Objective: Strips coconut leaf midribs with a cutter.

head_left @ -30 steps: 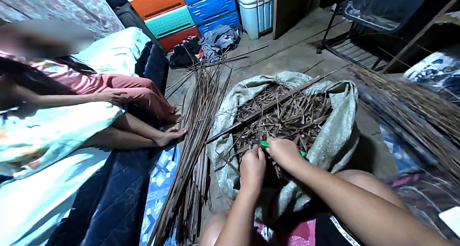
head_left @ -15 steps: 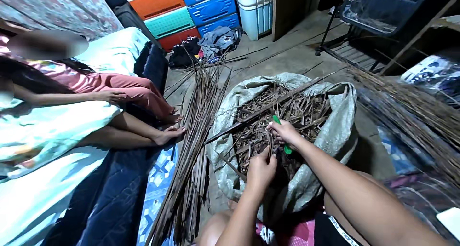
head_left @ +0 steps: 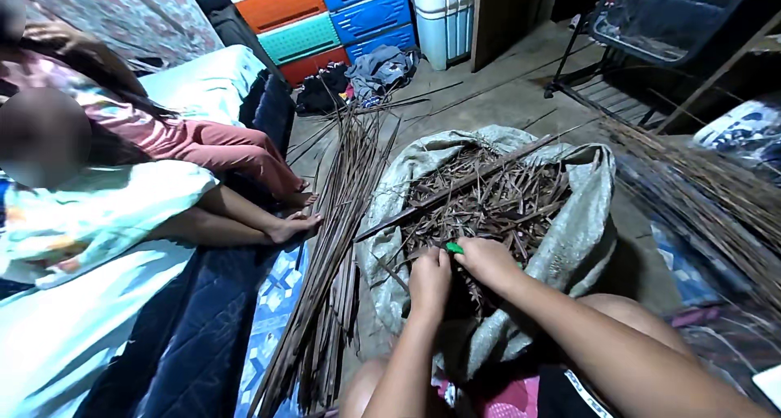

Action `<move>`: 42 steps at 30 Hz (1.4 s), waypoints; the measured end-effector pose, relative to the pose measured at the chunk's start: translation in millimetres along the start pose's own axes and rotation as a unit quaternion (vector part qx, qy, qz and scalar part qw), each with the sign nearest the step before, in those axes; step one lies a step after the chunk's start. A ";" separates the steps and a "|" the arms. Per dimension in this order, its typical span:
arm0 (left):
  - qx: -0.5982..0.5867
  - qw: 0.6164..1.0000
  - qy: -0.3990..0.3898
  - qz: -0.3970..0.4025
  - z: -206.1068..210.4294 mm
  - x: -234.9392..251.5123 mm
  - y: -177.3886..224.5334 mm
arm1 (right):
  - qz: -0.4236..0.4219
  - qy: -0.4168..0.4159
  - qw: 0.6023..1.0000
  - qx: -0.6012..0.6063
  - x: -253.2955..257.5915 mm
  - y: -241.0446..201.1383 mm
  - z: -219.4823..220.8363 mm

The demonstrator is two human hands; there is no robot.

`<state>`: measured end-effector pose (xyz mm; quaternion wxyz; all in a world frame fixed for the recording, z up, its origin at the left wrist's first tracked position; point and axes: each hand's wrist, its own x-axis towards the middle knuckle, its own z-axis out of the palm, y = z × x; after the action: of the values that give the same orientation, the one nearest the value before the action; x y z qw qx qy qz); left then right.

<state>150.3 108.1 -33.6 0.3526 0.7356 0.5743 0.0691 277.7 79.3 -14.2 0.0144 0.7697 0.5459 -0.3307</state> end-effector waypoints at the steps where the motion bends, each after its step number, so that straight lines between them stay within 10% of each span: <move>1: 0.003 1.000 -0.008 0.002 1.4 -0.7 1.2 | 0.008 0.004 1.000 -0.010 4.5 1.6 -0.8; 10: -0.017 1.000 -0.005 0.013 7.3 -8.8 -0.3 | 0.104 0.075 0.990 0.049 32.4 22.2 -12.7; 21: 0.016 0.999 0.010 -0.032 -1.6 -2.3 5.3 | -0.031 -0.067 0.994 0.080 -4.8 6.5 1.6; 32: 0.046 0.999 0.011 -0.007 5.3 -0.6 6.1 | 0.038 0.037 0.999 -0.001 11.3 -6.6 10.1; 42: -0.024 0.996 -0.027 0.078 11.9 -13.1 7.7 | -0.022 0.053 0.932 0.358 39.1 24.3 -7.7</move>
<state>158.1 90.5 -33.8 0.3789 0.7712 0.5035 0.0908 309.4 105.0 -37.0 -0.2989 0.7278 0.4081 -0.4630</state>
